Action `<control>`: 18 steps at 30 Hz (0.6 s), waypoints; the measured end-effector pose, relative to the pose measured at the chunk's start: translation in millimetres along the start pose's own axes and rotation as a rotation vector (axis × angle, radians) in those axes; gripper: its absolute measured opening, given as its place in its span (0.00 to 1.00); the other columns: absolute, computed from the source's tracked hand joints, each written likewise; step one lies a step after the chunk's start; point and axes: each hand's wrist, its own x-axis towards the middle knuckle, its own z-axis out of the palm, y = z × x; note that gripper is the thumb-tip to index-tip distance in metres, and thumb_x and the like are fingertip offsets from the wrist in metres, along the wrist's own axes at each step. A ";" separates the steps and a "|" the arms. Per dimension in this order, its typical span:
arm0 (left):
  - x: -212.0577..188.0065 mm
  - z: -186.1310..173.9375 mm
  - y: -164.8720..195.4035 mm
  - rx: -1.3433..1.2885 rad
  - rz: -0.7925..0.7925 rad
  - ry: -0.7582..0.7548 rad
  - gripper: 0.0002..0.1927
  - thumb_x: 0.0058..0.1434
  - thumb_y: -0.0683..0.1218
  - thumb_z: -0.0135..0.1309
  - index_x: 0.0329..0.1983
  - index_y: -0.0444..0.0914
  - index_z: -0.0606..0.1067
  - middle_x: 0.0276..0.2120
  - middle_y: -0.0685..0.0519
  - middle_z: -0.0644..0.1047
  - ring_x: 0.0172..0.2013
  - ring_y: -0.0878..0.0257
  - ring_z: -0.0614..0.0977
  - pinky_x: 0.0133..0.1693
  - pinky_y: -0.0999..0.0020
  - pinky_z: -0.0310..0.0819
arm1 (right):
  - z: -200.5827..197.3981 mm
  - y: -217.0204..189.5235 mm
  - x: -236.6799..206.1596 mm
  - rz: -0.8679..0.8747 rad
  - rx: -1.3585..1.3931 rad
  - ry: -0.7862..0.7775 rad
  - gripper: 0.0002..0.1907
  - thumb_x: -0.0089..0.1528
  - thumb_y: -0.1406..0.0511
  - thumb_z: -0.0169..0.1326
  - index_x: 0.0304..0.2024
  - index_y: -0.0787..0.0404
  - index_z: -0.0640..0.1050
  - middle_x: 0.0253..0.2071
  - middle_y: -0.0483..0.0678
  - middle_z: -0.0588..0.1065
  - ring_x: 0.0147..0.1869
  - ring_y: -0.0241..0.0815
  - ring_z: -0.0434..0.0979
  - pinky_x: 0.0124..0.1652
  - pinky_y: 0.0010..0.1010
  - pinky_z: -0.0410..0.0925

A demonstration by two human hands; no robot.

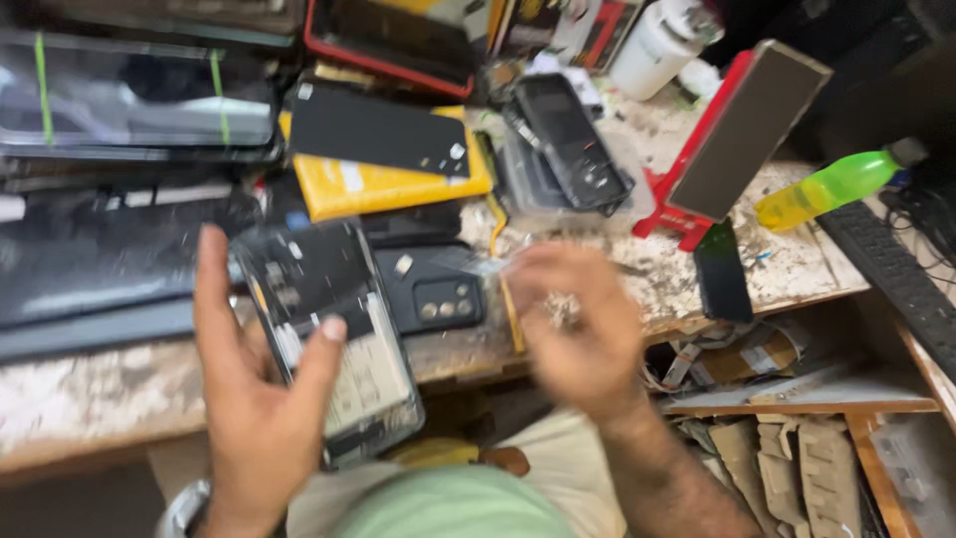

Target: The person disassembles a smartphone, removes screws and internal components, applies adhesive to the frame, and reattaches the back cover. The person uses a screwdriver and tweezers to handle small parts and aligns the back cover before pressing it into place.

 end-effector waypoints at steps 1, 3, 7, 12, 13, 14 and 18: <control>1.0 -4.5 3.9 -0.023 -0.016 0.032 0.45 0.64 0.31 0.49 0.79 0.36 0.40 0.66 0.40 0.70 0.58 0.59 0.78 0.58 0.68 0.74 | -9.0 11.7 -5.2 0.049 -0.078 0.033 0.13 0.59 0.79 0.60 0.45 0.64 0.79 0.47 0.52 0.78 0.53 0.45 0.80 0.52 0.33 0.73; 0.0 -15.0 10.3 -0.172 -0.030 0.055 0.45 0.67 0.31 0.47 0.80 0.37 0.38 0.66 0.39 0.71 0.59 0.59 0.79 0.61 0.67 0.75 | -16.2 30.7 -21.4 0.233 -0.039 0.111 0.09 0.60 0.76 0.60 0.43 0.64 0.79 0.45 0.50 0.76 0.49 0.42 0.79 0.49 0.31 0.73; -5.6 -30.3 10.6 -0.240 0.090 0.131 0.44 0.73 0.29 0.48 0.84 0.37 0.39 0.70 0.42 0.67 0.59 0.60 0.77 0.64 0.67 0.75 | -20.0 57.5 -47.2 0.302 -0.231 0.074 0.08 0.64 0.70 0.66 0.42 0.64 0.78 0.44 0.49 0.79 0.48 0.41 0.80 0.47 0.33 0.75; -18.1 -42.6 9.1 -0.264 0.075 0.203 0.42 0.76 0.28 0.48 0.84 0.36 0.40 0.69 0.45 0.65 0.61 0.62 0.75 0.65 0.68 0.70 | -16.9 60.6 -47.6 0.305 -0.388 -0.069 0.10 0.61 0.68 0.68 0.36 0.65 0.78 0.39 0.50 0.79 0.44 0.45 0.77 0.45 0.35 0.71; -20.2 -43.7 9.7 -0.273 0.069 0.215 0.43 0.75 0.28 0.49 0.84 0.36 0.40 0.68 0.45 0.66 0.61 0.62 0.75 0.65 0.68 0.71 | -16.9 57.4 -43.0 0.285 -0.406 -0.093 0.09 0.61 0.68 0.68 0.37 0.64 0.79 0.39 0.50 0.79 0.45 0.46 0.77 0.46 0.36 0.70; -21.8 -44.4 10.6 -0.283 0.063 0.228 0.43 0.74 0.29 0.49 0.84 0.36 0.40 0.68 0.45 0.66 0.60 0.62 0.75 0.65 0.68 0.71 | -15.8 52.8 -37.7 0.228 -0.359 -0.089 0.07 0.63 0.69 0.66 0.39 0.63 0.79 0.42 0.50 0.79 0.47 0.46 0.78 0.49 0.36 0.70; -23.6 -44.1 15.2 -0.233 0.074 0.257 0.43 0.72 0.29 0.48 0.84 0.35 0.42 0.69 0.46 0.67 0.60 0.63 0.75 0.66 0.69 0.72 | -4.8 31.3 -9.1 0.075 -0.109 -0.235 0.06 0.64 0.69 0.63 0.43 0.61 0.82 0.43 0.49 0.80 0.49 0.46 0.78 0.51 0.35 0.70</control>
